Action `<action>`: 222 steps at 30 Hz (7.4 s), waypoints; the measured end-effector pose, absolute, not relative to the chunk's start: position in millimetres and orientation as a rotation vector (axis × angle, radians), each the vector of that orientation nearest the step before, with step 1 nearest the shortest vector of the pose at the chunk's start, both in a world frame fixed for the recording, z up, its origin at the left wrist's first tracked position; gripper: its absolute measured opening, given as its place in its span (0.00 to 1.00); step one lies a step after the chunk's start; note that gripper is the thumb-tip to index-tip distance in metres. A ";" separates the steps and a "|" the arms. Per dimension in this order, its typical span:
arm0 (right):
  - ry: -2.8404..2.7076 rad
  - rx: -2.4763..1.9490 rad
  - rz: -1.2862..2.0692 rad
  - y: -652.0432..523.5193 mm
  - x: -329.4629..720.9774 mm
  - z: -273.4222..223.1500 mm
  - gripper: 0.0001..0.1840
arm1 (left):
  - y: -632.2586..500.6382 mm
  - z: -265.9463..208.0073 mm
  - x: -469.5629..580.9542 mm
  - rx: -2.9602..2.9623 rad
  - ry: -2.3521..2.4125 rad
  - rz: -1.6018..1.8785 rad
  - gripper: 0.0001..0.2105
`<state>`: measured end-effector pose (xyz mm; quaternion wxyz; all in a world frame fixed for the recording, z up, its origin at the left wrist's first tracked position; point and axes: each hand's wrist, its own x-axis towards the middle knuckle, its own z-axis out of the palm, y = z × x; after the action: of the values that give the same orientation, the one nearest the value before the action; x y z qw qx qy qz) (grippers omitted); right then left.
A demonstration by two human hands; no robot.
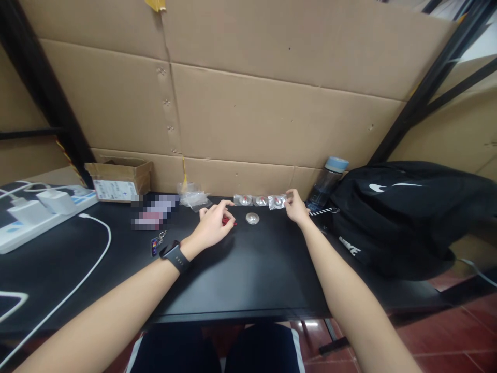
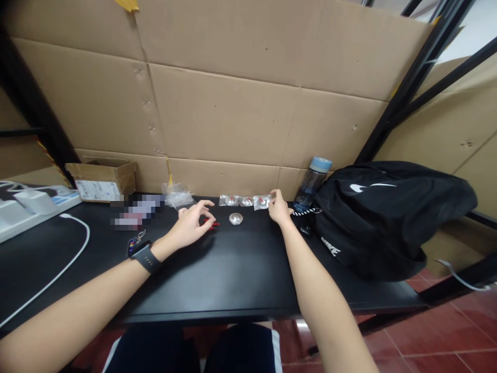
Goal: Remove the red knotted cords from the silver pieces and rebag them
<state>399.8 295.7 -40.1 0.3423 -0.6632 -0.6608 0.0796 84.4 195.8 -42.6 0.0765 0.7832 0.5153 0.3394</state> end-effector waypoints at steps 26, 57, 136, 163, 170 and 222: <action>-2.386 -0.990 0.320 280.0 353.9 -47.4 0.21 | 217.7 -59.4 59.2 2.690 1.525 0.762 0.10; -2.250 -0.957 0.444 267.3 330.1 -49.1 0.21 | 209.0 -49.0 75.6 2.427 1.529 1.059 0.05; -1.480 -0.611 1.325 210.2 274.8 -35.2 0.18 | 168.1 -14.9 89.5 2.663 1.561 1.563 0.04; -1.437 -0.658 1.251 202.5 268.1 -31.8 0.15 | 174.1 -25.4 90.1 2.558 1.589 1.693 0.04; -1.524 -0.706 1.140 203.5 269.8 -30.3 0.14 | 172.5 -23.0 89.5 2.490 1.601 1.690 0.05; -2.464 -0.821 0.468 245.0 323.1 -29.1 0.05 | 220.6 -65.2 61.7 2.666 1.357 0.731 0.09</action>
<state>323.1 245.0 -29.1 0.2489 -0.3012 -0.9043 0.1716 61.7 220.6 -65.2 0.0310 0.8653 0.4404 0.2374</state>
